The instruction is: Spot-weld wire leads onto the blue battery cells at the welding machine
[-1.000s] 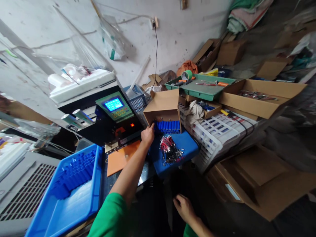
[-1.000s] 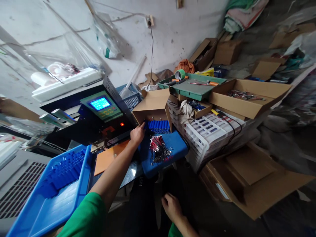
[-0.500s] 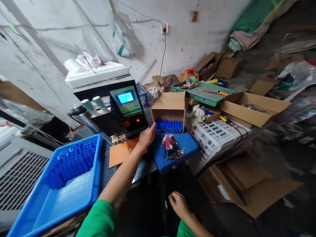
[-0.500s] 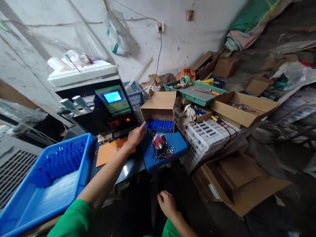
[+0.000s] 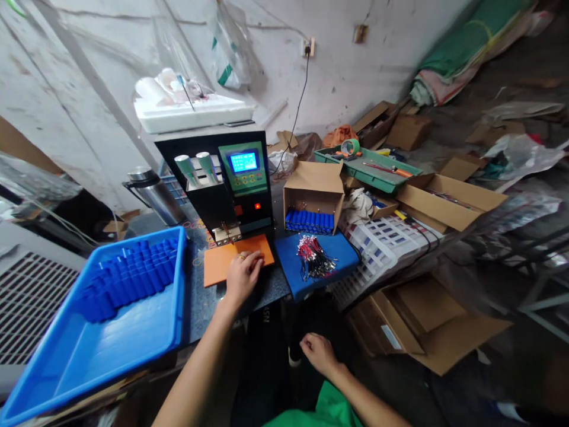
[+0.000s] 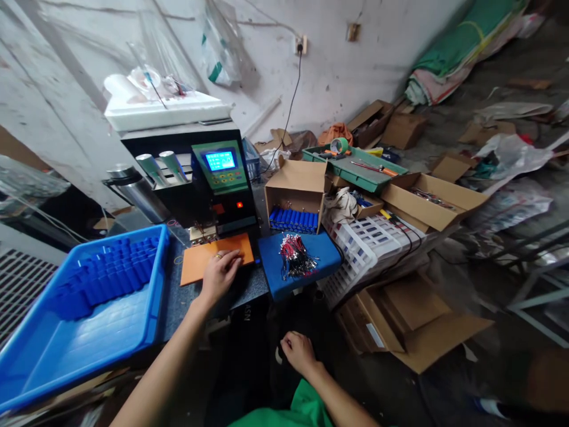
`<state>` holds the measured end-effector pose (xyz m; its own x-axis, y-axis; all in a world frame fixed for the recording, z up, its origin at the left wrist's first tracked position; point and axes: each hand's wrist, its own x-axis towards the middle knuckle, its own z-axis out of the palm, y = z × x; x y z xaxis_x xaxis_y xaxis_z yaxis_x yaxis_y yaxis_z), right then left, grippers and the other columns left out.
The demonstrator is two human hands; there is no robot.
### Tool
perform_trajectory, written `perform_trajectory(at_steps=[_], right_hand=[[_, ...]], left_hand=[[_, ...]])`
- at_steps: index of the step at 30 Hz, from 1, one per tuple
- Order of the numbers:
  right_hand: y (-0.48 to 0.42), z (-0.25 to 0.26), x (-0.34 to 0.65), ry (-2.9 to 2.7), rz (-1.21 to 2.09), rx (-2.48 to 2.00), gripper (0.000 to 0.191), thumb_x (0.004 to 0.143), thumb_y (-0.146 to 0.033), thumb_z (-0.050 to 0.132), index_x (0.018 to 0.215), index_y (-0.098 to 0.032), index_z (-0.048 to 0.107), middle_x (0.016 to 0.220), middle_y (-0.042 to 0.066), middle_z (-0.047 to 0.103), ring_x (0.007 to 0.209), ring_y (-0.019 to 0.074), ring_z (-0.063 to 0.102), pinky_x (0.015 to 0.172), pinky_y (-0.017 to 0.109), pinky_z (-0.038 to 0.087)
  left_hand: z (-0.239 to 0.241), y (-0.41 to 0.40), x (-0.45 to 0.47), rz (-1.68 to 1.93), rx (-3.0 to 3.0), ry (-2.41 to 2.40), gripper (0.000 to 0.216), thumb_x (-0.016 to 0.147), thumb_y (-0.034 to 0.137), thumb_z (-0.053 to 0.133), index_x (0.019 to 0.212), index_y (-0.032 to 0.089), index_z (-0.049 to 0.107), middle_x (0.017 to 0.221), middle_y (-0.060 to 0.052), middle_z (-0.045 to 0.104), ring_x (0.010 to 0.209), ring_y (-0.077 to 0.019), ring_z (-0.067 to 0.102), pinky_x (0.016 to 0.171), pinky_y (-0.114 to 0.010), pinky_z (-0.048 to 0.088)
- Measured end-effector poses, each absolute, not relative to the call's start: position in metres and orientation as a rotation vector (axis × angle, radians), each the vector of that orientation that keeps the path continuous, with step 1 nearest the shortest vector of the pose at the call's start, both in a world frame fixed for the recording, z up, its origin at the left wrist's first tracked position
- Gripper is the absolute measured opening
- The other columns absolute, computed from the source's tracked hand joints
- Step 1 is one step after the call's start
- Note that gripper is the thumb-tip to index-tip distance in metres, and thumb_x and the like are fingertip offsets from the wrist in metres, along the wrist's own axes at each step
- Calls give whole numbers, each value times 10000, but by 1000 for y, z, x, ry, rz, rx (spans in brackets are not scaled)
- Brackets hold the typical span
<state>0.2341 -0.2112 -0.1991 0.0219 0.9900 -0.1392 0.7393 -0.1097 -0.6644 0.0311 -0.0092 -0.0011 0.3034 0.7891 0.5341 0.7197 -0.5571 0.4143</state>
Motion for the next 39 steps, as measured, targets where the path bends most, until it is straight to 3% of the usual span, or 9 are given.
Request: perform_trajectory(at_steps=[5,9,15,21,25,31,39], right_hand=[[-213,-199,236,-1693,891,-1909,236,900,-244,517,785,-185,715,768,39,717,710,151,653,638,218,423],[-198,-167,242,-1618,985,-1697,256,907,-260,505,786,-175,714,705,29,693,642,152,628,603,228,453],[-131,-56,276,-1676,553,-1481,279,938,-293,495,785,-167,692,755,36,676,689,142,602,667,241,469],[-61,10,285,-1946,221,-1931,248,985,-297,464,1005,-165,672,967,69,677,889,172,652,818,270,475],[-31,22,269,-2154,186,-2136,248,991,-254,448,1108,-150,640,1106,123,649,1004,221,656,879,328,479],[-8,24,254,-2246,173,-2200,319,939,-83,400,1119,-99,663,1088,182,660,1027,247,661,859,337,499],[-8,15,257,-2231,127,-2169,306,940,-95,400,1137,-97,634,1098,176,657,1003,242,670,842,327,510]], left_hand=[[-6,-9,33,1133,2476,1473,283,958,360,477,1051,212,699,1009,-84,699,913,-208,644,829,-336,489],[-7,-11,33,1135,2499,1458,290,964,359,470,1061,209,698,1011,-84,698,919,-208,643,834,-336,488],[-7,-11,34,1135,2501,1494,293,959,360,471,1057,213,705,1008,-94,694,918,-216,642,838,-342,485],[-8,-9,36,1145,2504,1509,293,957,360,470,1037,212,710,1002,-90,702,906,-214,642,825,-334,479],[-8,-8,37,1180,2517,1500,284,951,365,483,1039,214,707,997,-84,705,901,-213,646,818,-329,476],[-7,-7,39,1180,2547,1524,288,949,370,485,1028,210,710,973,-86,699,862,-211,644,790,-326,472],[-8,-6,40,1236,2561,1526,269,941,364,507,1024,208,711,966,-82,695,859,-211,641,783,-320,466]])
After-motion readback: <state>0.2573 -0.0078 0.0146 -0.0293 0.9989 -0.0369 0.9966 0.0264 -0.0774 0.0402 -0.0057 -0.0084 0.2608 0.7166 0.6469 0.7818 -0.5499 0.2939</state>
